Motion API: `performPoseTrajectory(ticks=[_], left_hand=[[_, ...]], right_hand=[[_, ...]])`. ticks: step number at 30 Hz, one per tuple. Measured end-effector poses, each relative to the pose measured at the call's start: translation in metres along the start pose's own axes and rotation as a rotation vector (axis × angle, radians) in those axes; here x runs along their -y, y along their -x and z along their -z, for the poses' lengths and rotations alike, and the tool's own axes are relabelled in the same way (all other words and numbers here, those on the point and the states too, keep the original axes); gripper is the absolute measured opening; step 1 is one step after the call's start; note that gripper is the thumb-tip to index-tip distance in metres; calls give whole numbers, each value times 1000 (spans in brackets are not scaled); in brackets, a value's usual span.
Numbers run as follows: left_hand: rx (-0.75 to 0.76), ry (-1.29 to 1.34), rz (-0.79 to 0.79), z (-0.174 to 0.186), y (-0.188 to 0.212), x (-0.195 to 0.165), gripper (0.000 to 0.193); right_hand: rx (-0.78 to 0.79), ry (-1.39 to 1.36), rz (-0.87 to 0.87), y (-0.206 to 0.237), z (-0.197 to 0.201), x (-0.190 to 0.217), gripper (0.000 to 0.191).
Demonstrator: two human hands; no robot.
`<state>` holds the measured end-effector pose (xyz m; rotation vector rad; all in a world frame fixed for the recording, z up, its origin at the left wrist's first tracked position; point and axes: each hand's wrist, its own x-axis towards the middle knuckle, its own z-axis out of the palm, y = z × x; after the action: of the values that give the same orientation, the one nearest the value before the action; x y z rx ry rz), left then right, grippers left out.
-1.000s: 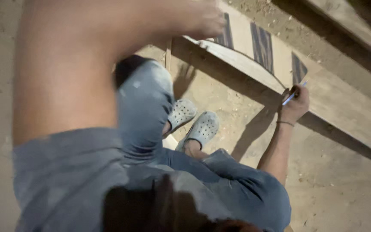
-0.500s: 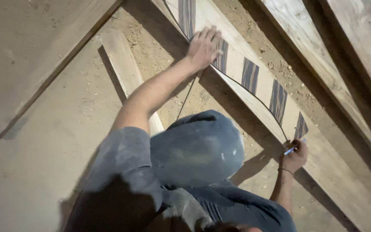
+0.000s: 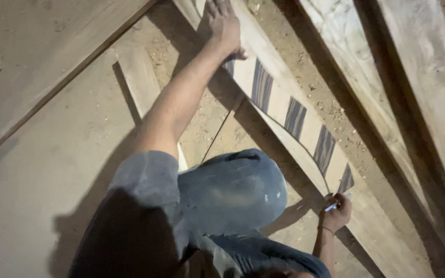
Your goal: The person sits on the floor and uses a pen to trace a curved line onto a wooden plank using a flexible template. They reposition the template and continue tracing along the wood's length.
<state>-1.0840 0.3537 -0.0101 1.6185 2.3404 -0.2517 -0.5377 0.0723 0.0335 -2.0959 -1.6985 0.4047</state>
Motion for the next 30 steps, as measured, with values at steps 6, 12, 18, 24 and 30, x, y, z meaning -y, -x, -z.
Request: performPoseTrajectory(ticks=[6,12,18,24,30], left_hand=[[95,-143,35,-4,-17,-11,159],[58,-117,67,-24,-24,-12,156],[76,-245,61,-11,-13,-18,135],[117,-230,54,8,-17,-25,100],[-74,-155,164,4,-21,-11,87]], right_hand=[[41,-28,16,-17,1,19,13],[368,187,-83,-63,32,27,26],[488,63,304,-205,27,98,30],[917,94,357,-283,-64,237,58],[661,244,1048,-184,-148,281,90]])
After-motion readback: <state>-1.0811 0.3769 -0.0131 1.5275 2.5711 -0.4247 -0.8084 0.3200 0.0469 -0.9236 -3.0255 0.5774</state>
